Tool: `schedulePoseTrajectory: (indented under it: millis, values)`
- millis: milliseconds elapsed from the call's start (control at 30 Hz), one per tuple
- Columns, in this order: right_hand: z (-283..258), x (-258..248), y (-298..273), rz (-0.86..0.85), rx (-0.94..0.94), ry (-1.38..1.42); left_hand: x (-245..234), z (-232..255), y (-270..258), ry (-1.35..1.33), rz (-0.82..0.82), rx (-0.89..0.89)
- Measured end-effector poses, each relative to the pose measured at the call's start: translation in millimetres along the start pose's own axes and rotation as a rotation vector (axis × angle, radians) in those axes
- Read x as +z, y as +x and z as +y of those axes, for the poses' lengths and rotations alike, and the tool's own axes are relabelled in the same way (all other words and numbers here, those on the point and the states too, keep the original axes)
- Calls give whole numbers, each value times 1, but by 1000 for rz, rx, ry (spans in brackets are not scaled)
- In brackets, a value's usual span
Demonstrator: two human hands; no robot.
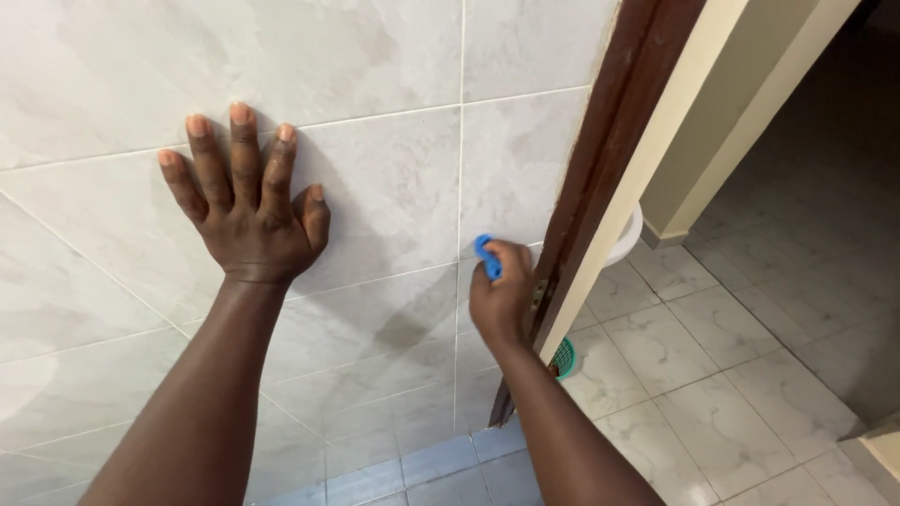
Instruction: The person enters a tiled bathroom and wipes the wall tiles with a blue cloth. They repeatedly rub the same wall area in circular and back-and-forth motions, occasionally pausing to adjust the cloth. The toilet, toilet paper holder, and a mop are visible in the background.
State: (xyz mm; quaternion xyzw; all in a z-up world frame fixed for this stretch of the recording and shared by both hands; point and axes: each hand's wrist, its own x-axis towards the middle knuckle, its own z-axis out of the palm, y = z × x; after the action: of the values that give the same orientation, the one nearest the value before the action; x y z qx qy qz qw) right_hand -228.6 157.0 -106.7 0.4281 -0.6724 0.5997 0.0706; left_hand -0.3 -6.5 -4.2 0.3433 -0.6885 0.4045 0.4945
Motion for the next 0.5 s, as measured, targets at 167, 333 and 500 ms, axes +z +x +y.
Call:
schedulePoseTrajectory:
  millis: [167,333,500]
  values:
    - [26,-18,14,91,62,-71,-2,0,-1,-1,-3,-6]
    - [29,-26,19,160,208,-89,3,0,-3,8,-4,-9]
    - [28,27,-32,-44,70,61,3,0,-2,6,-20,-23]
